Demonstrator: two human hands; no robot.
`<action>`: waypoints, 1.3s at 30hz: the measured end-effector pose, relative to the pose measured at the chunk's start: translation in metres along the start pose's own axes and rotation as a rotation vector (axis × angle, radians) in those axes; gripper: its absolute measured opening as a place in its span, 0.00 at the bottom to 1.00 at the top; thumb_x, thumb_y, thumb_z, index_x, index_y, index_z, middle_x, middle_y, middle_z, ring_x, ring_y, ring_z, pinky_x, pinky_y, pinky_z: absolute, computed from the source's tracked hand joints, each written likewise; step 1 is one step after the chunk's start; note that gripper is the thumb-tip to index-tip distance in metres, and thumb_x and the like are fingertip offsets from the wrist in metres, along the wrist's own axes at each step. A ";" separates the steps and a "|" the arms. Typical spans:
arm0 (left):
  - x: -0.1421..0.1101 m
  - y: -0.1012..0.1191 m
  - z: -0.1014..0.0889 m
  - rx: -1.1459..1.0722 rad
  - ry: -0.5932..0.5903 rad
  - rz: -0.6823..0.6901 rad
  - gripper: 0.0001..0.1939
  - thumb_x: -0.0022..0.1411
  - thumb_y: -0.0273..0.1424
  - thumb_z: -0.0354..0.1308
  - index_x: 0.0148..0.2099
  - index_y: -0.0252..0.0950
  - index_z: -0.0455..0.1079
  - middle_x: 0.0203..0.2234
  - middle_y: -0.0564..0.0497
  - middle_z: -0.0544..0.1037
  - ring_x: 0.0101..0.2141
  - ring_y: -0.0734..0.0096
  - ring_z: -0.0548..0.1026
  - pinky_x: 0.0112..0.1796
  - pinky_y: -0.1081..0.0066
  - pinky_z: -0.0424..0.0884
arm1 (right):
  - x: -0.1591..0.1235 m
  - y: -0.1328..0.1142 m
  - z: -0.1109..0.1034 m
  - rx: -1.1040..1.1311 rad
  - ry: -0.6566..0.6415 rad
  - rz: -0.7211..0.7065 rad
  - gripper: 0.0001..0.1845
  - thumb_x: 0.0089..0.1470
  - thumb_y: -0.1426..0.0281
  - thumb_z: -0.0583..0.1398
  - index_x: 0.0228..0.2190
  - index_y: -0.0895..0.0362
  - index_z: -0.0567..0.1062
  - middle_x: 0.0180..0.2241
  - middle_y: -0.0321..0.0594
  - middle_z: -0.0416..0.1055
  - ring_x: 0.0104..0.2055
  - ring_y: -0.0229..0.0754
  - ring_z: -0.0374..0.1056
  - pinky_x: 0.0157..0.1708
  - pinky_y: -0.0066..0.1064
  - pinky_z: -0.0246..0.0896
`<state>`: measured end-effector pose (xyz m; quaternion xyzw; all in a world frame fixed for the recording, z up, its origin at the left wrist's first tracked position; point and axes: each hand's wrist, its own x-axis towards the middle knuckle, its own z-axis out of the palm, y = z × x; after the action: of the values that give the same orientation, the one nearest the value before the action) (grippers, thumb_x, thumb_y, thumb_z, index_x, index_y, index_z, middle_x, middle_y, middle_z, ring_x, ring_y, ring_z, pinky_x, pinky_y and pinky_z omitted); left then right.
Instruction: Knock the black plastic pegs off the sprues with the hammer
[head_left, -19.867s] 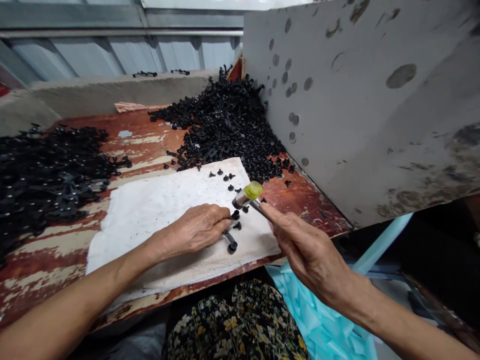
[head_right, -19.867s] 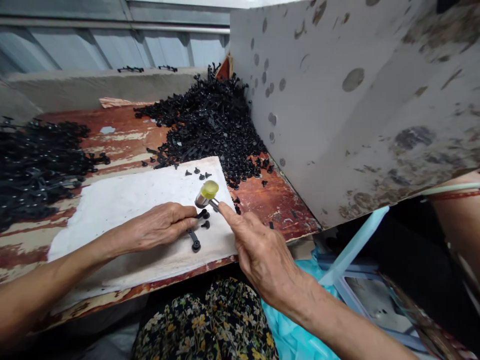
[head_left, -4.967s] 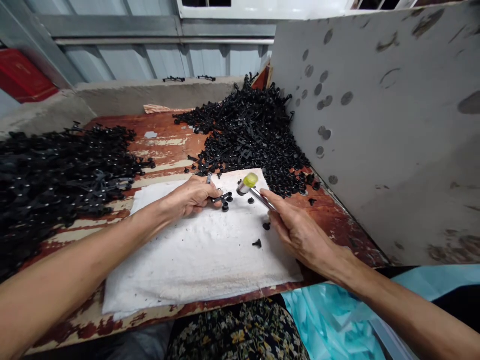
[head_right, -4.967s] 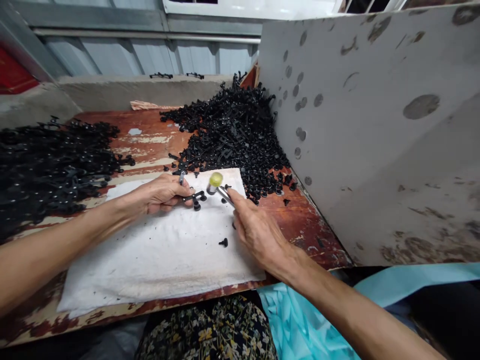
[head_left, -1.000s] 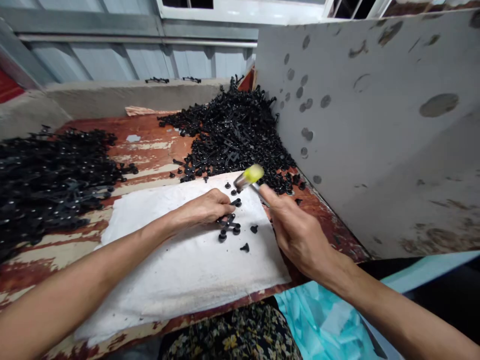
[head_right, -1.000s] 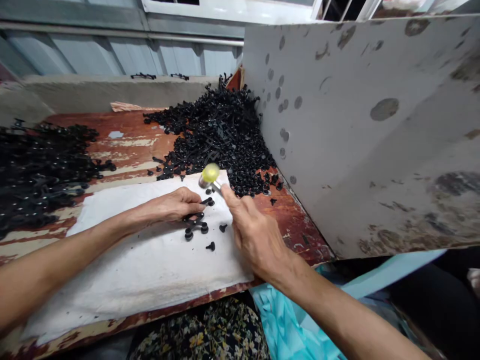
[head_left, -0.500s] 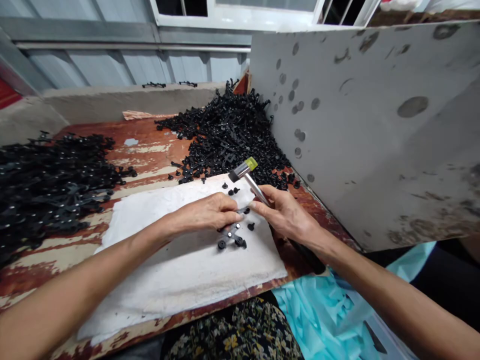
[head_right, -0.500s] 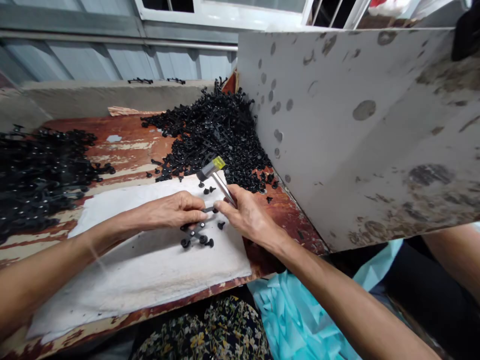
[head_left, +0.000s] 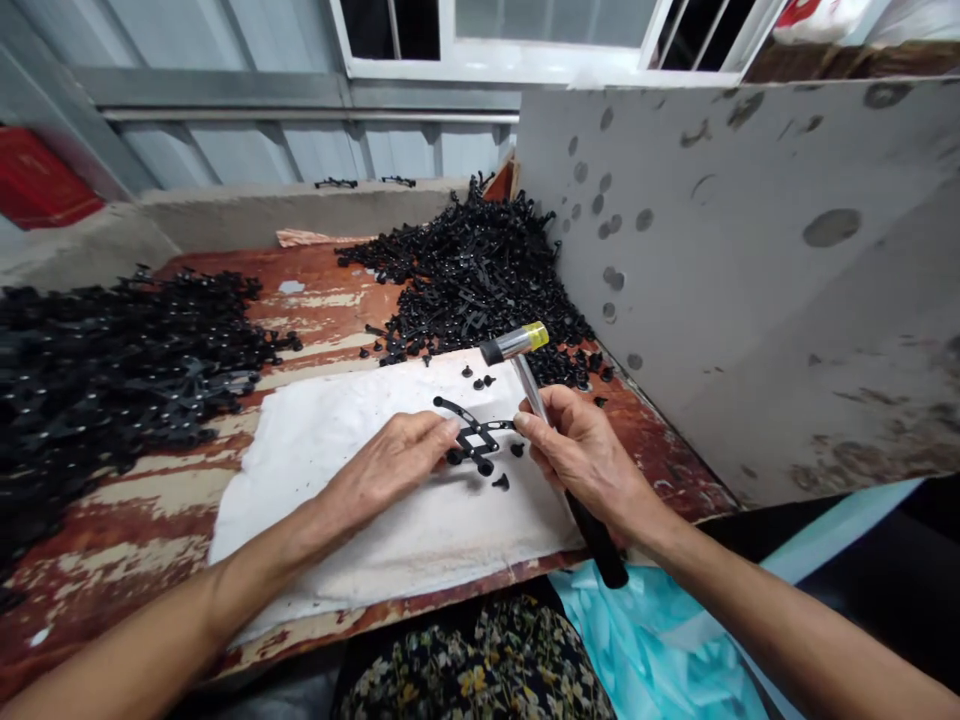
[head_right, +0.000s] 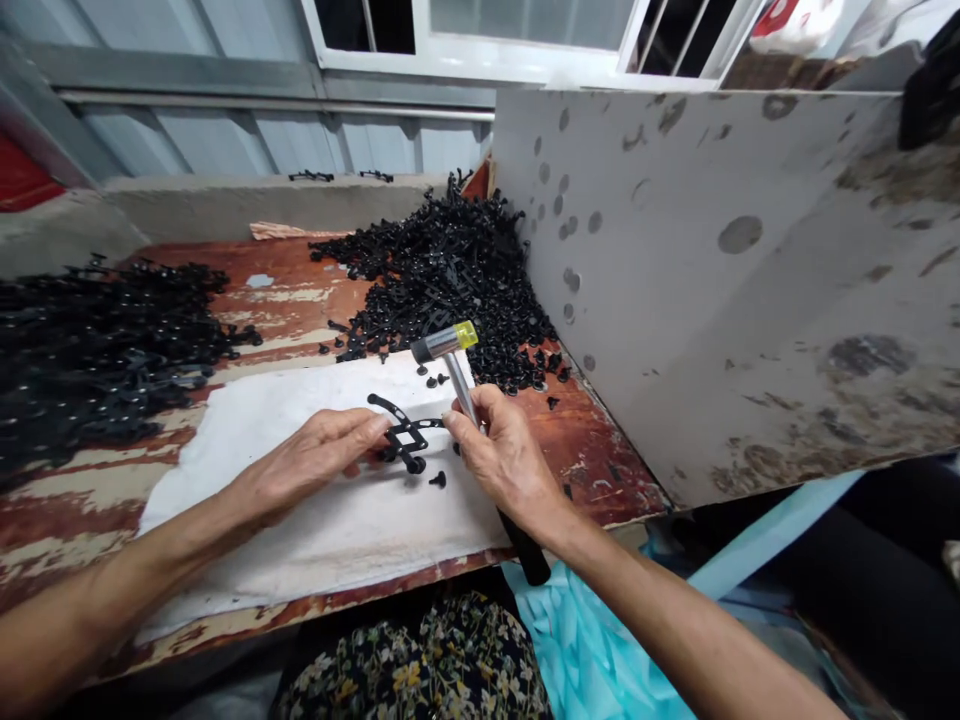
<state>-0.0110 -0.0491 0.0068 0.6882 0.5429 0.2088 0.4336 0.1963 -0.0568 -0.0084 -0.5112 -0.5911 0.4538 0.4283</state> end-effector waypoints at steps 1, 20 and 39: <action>0.000 0.004 0.004 -0.012 -0.005 0.003 0.27 0.59 0.53 0.47 0.31 0.34 0.70 0.23 0.50 0.71 0.25 0.70 0.67 0.26 0.71 0.60 | -0.001 0.000 0.003 -0.007 -0.015 -0.014 0.11 0.55 0.60 0.58 0.29 0.54 0.65 0.17 0.25 0.54 0.18 0.33 0.51 0.19 0.26 0.47; -0.014 0.004 0.010 -0.088 -0.479 -0.228 0.24 0.51 0.54 0.55 0.25 0.36 0.61 0.14 0.57 0.65 0.14 0.82 0.57 0.16 0.78 0.52 | -0.077 0.027 -0.033 -0.603 -0.140 -0.288 0.19 0.61 0.74 0.50 0.51 0.58 0.70 0.43 0.50 0.78 0.41 0.46 0.76 0.39 0.37 0.73; -0.007 -0.006 0.019 0.001 -0.550 -0.176 0.26 0.57 0.56 0.49 0.27 0.37 0.62 0.15 0.58 0.61 0.14 0.82 0.55 0.15 0.79 0.50 | -0.110 0.041 -0.050 -0.517 0.078 -0.191 0.16 0.63 0.69 0.52 0.50 0.56 0.72 0.44 0.47 0.79 0.43 0.44 0.78 0.43 0.31 0.74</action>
<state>-0.0020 -0.0624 -0.0075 0.6694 0.4628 -0.0243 0.5807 0.2656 -0.1582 -0.0425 -0.5624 -0.7158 0.2255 0.3471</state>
